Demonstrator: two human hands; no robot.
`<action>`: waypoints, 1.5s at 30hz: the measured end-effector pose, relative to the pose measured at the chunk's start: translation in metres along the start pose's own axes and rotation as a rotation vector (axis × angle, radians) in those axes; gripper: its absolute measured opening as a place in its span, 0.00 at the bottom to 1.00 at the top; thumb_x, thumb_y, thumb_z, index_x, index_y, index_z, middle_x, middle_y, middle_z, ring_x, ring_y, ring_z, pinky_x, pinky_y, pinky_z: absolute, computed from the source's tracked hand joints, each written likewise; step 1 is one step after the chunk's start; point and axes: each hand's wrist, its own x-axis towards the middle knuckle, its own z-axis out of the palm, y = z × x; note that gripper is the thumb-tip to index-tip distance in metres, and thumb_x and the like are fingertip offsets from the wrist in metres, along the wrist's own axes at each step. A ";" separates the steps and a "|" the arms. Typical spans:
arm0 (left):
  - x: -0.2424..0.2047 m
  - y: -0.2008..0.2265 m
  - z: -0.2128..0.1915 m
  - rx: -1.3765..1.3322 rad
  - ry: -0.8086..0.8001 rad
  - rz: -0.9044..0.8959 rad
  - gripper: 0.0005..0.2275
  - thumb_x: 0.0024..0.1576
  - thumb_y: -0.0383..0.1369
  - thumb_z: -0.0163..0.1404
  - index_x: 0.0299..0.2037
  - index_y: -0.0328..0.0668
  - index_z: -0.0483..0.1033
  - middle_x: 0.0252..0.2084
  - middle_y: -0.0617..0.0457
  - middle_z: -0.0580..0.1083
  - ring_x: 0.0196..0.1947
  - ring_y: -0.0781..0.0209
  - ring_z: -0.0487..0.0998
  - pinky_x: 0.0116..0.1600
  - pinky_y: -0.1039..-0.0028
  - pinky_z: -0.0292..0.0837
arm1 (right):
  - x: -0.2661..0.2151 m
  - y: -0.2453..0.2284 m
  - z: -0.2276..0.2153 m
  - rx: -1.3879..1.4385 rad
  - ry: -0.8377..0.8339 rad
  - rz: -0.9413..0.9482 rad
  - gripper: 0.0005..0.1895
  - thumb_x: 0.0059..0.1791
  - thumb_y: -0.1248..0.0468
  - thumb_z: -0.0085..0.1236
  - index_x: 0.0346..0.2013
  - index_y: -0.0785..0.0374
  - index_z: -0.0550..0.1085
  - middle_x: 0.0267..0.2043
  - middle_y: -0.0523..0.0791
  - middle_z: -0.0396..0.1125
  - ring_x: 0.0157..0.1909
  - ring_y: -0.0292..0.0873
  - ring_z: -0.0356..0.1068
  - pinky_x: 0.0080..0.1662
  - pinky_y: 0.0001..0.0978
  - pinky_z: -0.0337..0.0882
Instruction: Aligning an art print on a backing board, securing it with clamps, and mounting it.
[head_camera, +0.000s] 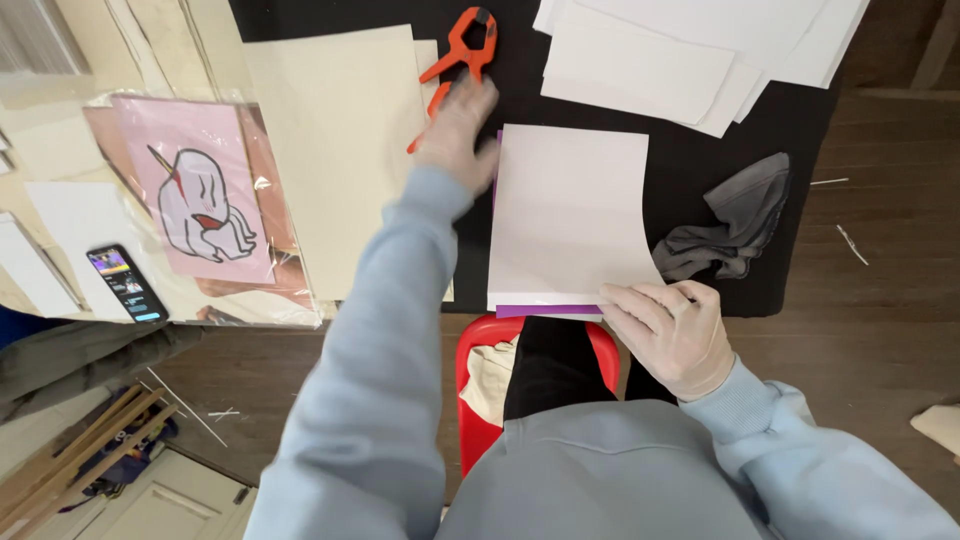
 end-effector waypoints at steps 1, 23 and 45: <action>-0.020 0.025 -0.020 0.001 0.002 0.007 0.31 0.55 0.27 0.59 0.71 0.41 0.64 0.74 0.41 0.58 0.73 0.43 0.60 0.73 0.60 0.62 | 0.002 0.001 0.000 -0.006 0.005 0.002 0.15 0.43 0.67 0.65 0.46 0.60 0.80 0.55 0.40 0.72 0.53 0.41 0.68 0.51 0.39 0.62; -0.132 0.162 -0.061 0.474 0.070 0.479 0.16 0.52 0.26 0.52 0.51 0.36 0.75 0.41 0.56 0.75 0.30 0.64 0.71 0.31 0.74 0.66 | 0.009 0.006 -0.003 0.146 -0.058 0.047 0.15 0.44 0.70 0.64 0.45 0.62 0.77 0.52 0.44 0.74 0.42 0.45 0.73 0.43 0.35 0.74; -0.213 0.228 0.044 -1.436 0.212 -0.927 0.20 0.59 0.25 0.53 0.62 0.31 0.67 0.58 0.46 0.75 0.58 0.64 0.77 0.62 0.74 0.71 | 0.003 0.006 0.008 0.365 -0.136 0.135 0.14 0.45 0.68 0.68 0.44 0.60 0.78 0.44 0.42 0.75 0.40 0.44 0.77 0.39 0.33 0.76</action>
